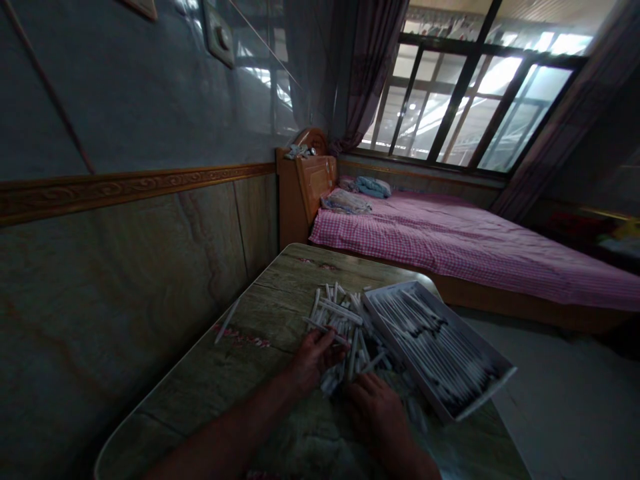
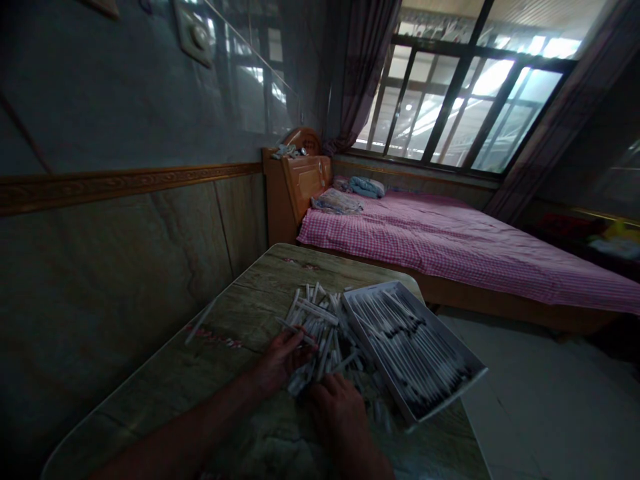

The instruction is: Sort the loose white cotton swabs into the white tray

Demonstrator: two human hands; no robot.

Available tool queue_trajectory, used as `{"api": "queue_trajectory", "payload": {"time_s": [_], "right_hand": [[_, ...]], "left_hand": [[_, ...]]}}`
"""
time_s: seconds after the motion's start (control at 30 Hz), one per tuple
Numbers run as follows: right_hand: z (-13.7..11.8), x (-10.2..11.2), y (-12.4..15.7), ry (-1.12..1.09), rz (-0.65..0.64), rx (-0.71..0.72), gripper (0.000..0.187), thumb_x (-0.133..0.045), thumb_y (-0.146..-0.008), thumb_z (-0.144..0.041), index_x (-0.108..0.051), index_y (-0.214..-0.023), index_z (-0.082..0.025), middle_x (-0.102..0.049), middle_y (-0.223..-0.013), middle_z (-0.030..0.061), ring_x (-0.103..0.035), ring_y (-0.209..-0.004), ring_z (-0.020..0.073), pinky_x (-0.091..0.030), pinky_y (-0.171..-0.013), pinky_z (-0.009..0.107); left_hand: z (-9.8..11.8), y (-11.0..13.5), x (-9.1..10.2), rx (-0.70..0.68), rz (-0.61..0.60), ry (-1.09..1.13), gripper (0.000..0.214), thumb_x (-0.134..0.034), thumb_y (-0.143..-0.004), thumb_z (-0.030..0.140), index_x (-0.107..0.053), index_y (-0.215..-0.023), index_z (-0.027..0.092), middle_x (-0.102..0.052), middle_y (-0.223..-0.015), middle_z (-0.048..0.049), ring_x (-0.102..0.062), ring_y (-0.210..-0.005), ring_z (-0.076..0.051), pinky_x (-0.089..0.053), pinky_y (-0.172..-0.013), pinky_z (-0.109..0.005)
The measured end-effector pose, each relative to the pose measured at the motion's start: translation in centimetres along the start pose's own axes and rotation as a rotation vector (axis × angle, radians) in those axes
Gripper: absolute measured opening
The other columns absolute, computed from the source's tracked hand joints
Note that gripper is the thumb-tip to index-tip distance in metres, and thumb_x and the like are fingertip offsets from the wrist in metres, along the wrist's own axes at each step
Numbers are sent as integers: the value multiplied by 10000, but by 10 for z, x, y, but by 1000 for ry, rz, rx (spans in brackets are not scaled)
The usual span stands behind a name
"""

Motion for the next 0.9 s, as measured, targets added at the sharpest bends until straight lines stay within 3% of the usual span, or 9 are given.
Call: {"api": "queue_trajectory", "payload": {"time_s": [0.27,0.43,0.9], "right_hand": [[41,13,9,-479,253,-349,156,-569,-865,-247,-706,-940,-247,-714,-891,27,-681,-818,185,-532,-729,274],[57,12,11,-676,392,-587,137,-624,-807,-347,-701,-851,-241,-720,-788,10,-679,-730,199,-534,-655,287],[50,17,4,-742,467,-598,140,-657,-762,-332,-707,-820,-215,-724,-765,23,-677,-725,202,-530,-654,287]], "left_hand": [[-3,0,-1,-6,-34,-51,269,-830,-704,248,-617,-842,159,-754,-765,-43,-731,-676,-176,-560,-586,-234],[-7,4,-6,6,-62,-94,299,-850,-672,246,-620,-843,157,-755,-762,-54,-731,-687,-192,-561,-601,-251],[-7,6,-6,-50,-41,-160,324,-882,-605,266,-653,-801,146,-744,-735,-54,-714,-671,-196,-556,-622,-271]]}}
Point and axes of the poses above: each hand's wrist, its own y-axis away from the middle knuckle, its own x-axis out of the back of the hand, z = x × y, the point moved 8 cm from there along -y, towards the middle knuckle
